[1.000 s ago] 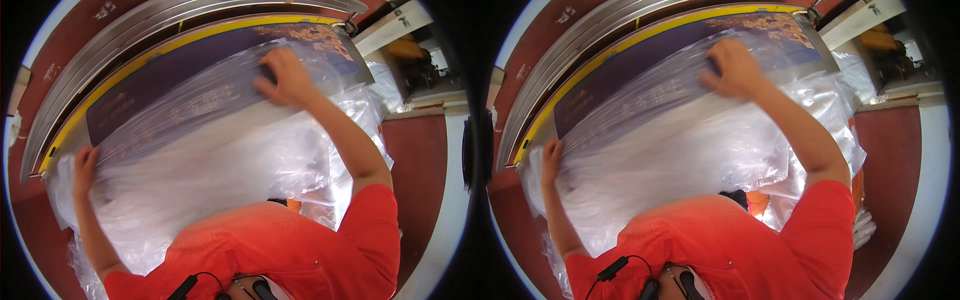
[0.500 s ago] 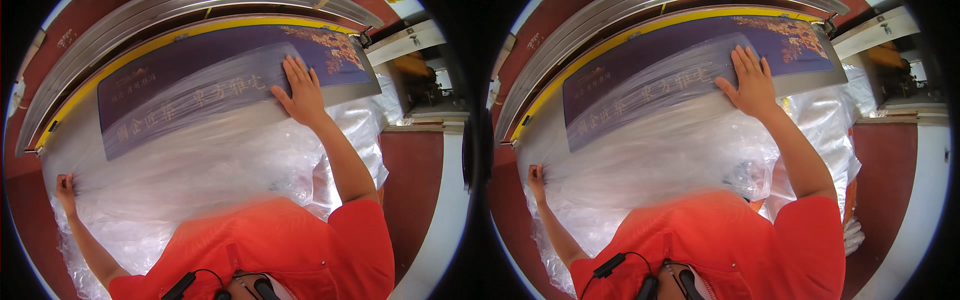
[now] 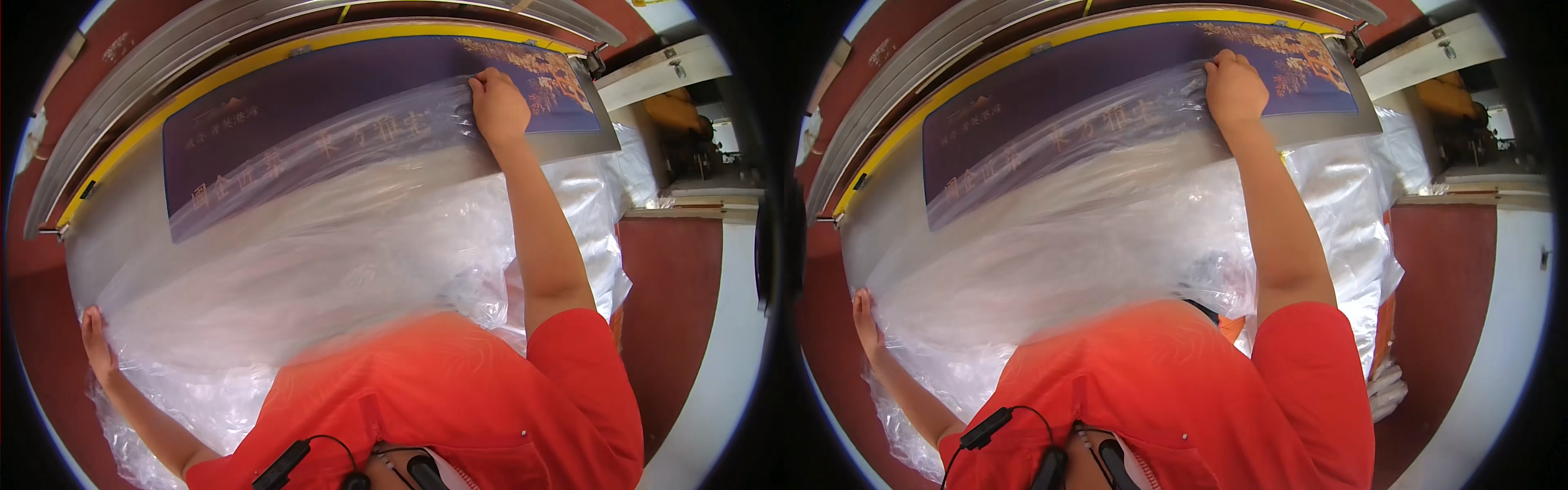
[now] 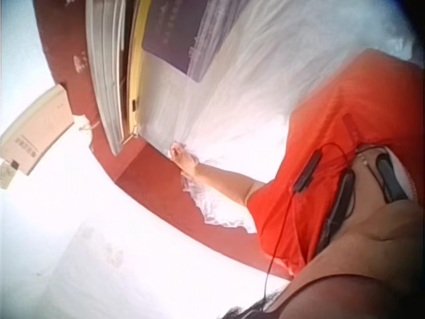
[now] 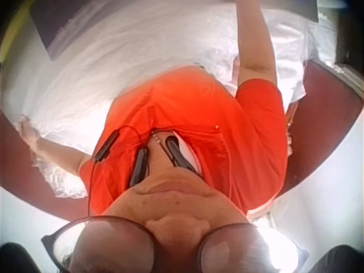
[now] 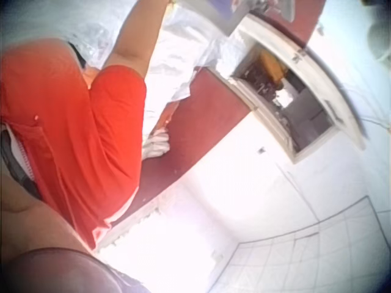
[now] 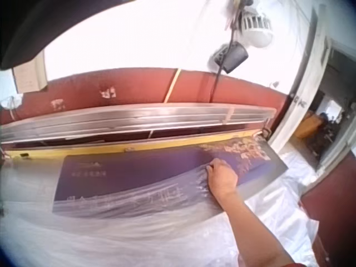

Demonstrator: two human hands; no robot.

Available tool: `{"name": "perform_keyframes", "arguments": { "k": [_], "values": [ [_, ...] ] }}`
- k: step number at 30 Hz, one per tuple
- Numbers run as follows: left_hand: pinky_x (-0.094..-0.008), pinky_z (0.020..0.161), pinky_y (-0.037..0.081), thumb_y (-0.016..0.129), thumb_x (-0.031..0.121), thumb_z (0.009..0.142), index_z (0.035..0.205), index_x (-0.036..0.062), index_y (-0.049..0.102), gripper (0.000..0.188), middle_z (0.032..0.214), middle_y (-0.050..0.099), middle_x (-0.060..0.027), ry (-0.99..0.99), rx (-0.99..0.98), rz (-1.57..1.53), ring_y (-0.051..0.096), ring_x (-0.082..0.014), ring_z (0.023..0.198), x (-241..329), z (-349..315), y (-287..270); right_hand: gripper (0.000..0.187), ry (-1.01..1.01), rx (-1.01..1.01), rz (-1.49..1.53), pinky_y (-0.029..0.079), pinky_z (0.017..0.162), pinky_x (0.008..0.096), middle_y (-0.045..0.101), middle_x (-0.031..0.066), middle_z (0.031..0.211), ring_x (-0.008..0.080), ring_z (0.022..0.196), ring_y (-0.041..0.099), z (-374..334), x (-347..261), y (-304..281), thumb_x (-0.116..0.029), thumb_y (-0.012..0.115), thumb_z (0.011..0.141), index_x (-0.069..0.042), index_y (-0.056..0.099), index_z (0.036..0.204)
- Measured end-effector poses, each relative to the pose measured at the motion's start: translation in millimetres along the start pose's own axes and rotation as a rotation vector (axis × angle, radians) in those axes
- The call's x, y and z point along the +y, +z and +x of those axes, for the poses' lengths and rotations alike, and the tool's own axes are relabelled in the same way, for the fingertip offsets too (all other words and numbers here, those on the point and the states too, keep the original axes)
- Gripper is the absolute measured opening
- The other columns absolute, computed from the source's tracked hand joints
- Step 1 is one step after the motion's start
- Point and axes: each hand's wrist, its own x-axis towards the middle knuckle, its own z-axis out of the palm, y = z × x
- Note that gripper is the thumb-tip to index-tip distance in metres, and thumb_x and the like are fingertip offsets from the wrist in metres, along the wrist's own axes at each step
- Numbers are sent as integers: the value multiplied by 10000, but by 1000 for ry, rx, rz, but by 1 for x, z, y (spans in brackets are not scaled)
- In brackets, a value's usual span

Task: The person wraps a large poster with a clear plastic sheet. They repeatedly smooth the plastic over the surface, fold the edges, and adjust the coverage to ensure the poster is fully enclosed.

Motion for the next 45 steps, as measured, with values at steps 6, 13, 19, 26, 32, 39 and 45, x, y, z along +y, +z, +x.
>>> {"name": "perform_keyframes", "arguments": {
  "k": [6,13,19,26,32,39,45],
  "values": [
    [-183,547,330,458,296,833,798,88,526,222,697,450,45,9,473,-296,401,-51,618,79,50,90,206,268,-63,719,435,579,375,552,115,681,275,657,539,16,0,-3,-216,497,773,-9,493,768],
    [-262,553,387,476,377,790,753,27,560,361,660,545,-36,229,485,272,489,-157,577,-24,234,82,278,6,184,385,442,590,350,575,159,677,246,547,566,66,20,42,-258,510,760,20,500,777],
    [-362,773,395,480,538,695,904,9,592,580,903,581,-181,-56,716,827,540,-314,875,-27,296,107,332,382,-109,701,440,544,281,571,79,616,146,511,544,110,-5,44,-322,574,735,8,548,757],
    [-378,814,386,412,501,734,931,-28,573,587,944,558,-208,-71,615,854,517,-310,946,-37,308,109,317,471,-36,847,453,475,245,565,92,612,157,499,546,107,7,50,-272,518,764,41,532,812],
    [-399,729,431,339,339,784,859,-20,579,438,901,569,-190,-65,601,1045,551,-309,850,-63,332,101,311,519,-19,1031,471,459,292,549,143,632,193,487,539,107,7,46,-207,333,788,49,480,884],
    [-409,587,478,339,236,804,716,5,587,350,782,595,-178,255,525,1645,594,-302,691,-97,334,15,334,496,-54,957,469,507,339,567,156,588,246,489,559,113,-21,49,-212,301,770,33,520,711],
    [-315,534,436,445,221,784,819,-1,538,243,720,564,-90,162,543,627,548,-199,632,-28,277,118,415,332,-69,702,401,498,345,537,131,580,229,535,519,111,15,57,-291,281,780,-6,546,638]
  ]
}}
